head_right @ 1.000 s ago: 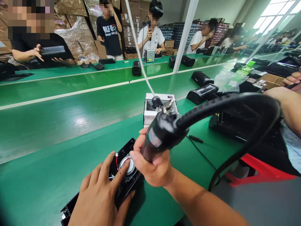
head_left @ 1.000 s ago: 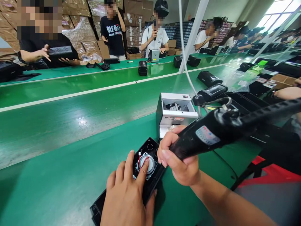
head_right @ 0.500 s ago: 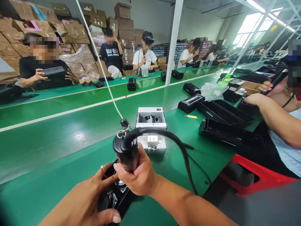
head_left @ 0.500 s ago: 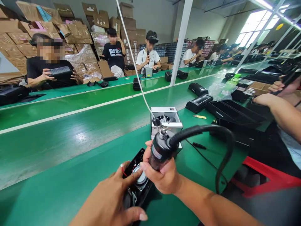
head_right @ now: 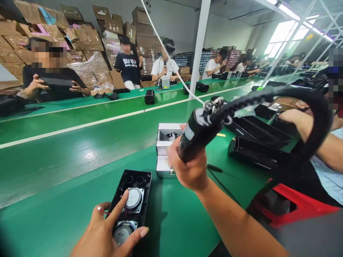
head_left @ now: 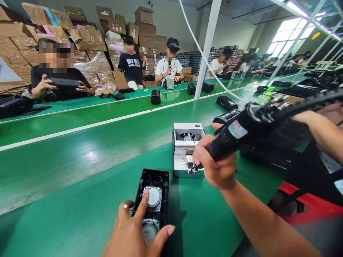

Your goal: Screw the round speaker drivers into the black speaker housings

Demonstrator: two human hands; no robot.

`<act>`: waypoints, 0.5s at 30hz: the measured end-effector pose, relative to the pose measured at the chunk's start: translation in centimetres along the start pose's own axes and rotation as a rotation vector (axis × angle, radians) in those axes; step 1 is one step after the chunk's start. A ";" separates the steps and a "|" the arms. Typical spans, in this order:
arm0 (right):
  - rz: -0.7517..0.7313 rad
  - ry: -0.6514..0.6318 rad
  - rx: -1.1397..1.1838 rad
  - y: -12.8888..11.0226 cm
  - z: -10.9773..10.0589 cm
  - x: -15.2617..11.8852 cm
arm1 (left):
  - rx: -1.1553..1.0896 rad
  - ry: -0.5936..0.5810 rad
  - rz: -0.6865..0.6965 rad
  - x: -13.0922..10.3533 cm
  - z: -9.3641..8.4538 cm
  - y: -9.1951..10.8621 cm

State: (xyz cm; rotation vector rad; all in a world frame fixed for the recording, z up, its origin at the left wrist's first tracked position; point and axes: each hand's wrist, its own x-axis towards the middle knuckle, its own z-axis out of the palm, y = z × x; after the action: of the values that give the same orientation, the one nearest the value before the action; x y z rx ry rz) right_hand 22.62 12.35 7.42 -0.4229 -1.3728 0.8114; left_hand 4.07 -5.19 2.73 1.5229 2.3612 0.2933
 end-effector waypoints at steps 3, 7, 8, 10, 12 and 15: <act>0.184 0.035 -0.043 -0.3 0.7 0.1 | -0.015 -0.085 -0.001 -0.7 1.3 1.5; 0.348 -0.039 0.049 -2.7 0.9 -0.6 | -0.124 -0.161 -0.079 -1.3 2.5 2.6; 0.329 -0.032 0.092 -3.6 1.0 -0.9 | -0.132 -0.154 -0.087 -1.4 2.5 2.8; 0.276 0.004 0.163 -5.2 1.5 -1.8 | -0.136 -0.135 -0.087 -1.5 2.4 3.1; 0.238 0.033 0.216 -6.3 2.3 -2.9 | -0.141 -0.133 -0.096 -1.6 2.1 3.3; 0.201 0.021 0.251 -6.1 3.5 -4.8 | -0.153 -0.151 -0.112 -1.7 1.8 3.6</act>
State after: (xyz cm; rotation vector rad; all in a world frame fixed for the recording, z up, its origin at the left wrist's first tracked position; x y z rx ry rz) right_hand 20.85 4.16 8.97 -0.3752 -1.2024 1.1266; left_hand 8.40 -5.23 2.51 1.2912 2.2411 0.3133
